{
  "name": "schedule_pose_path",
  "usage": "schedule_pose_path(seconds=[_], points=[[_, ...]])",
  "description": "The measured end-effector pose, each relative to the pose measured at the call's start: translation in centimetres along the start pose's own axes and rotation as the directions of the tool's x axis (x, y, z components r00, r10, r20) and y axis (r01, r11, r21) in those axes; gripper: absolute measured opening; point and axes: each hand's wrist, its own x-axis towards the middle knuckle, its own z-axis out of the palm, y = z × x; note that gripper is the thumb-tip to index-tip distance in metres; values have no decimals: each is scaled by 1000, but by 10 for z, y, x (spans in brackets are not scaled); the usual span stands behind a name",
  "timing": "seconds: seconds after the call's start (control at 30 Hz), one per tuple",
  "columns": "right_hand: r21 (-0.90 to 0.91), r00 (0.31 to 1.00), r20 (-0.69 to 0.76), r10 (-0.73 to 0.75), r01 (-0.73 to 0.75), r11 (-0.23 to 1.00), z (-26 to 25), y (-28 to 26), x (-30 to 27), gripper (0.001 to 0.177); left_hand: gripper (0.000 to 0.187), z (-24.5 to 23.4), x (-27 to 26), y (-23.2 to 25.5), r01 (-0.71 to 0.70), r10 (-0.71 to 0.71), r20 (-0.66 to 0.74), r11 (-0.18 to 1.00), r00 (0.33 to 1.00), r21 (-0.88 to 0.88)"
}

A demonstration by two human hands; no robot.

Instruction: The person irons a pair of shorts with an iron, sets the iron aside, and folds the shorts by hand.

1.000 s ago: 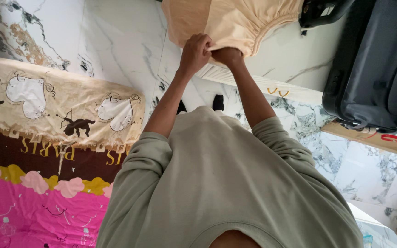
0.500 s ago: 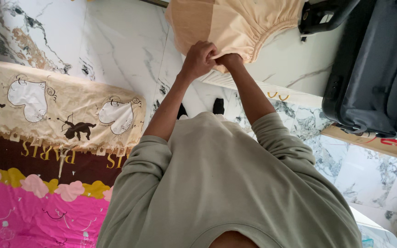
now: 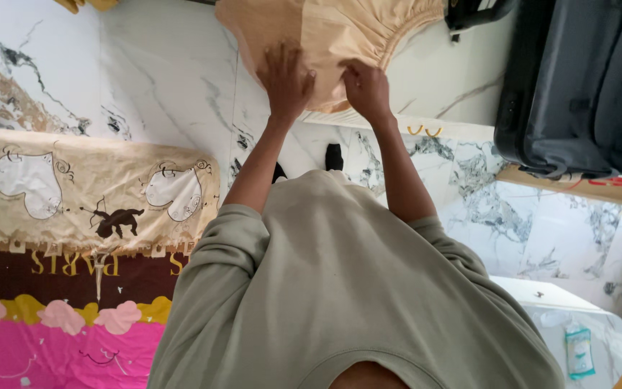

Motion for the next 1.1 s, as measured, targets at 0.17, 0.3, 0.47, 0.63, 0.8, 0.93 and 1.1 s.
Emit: schedule_pose_path(seconds=[0.17,0.3,0.47,0.63,0.8,0.93,1.1], points=[[-606,969,-221,-111,-47,794,23,10,20,73,69,-15,-1,7,-101,94,153,994,984,44],[-647,965,-252,-72,-113,754,26,16,2,86,76,-40,-7,12,-55,51,188,998,981,14],[-669,961,-220,170,-275,690,19,21,17,70,69,-38,6,25,8,-37,250,993,968,116],[-634,891,-404,-207,-110,765,18,46,59,57,64,-22,45,35,-214,215,103,977,971,-20],[-705,904,-359,-233,-99,702,19,44,55,68,66,-29,59,42,-140,123,260,989,958,45],[-729,915,-338,-222,-105,677,6,38,60,69,70,-26,65,43,-55,33,255,995,966,80],[-730,905,-246,-348,63,680,-30,58,54,66,71,-19,42,56,-36,25,128,996,992,84]])
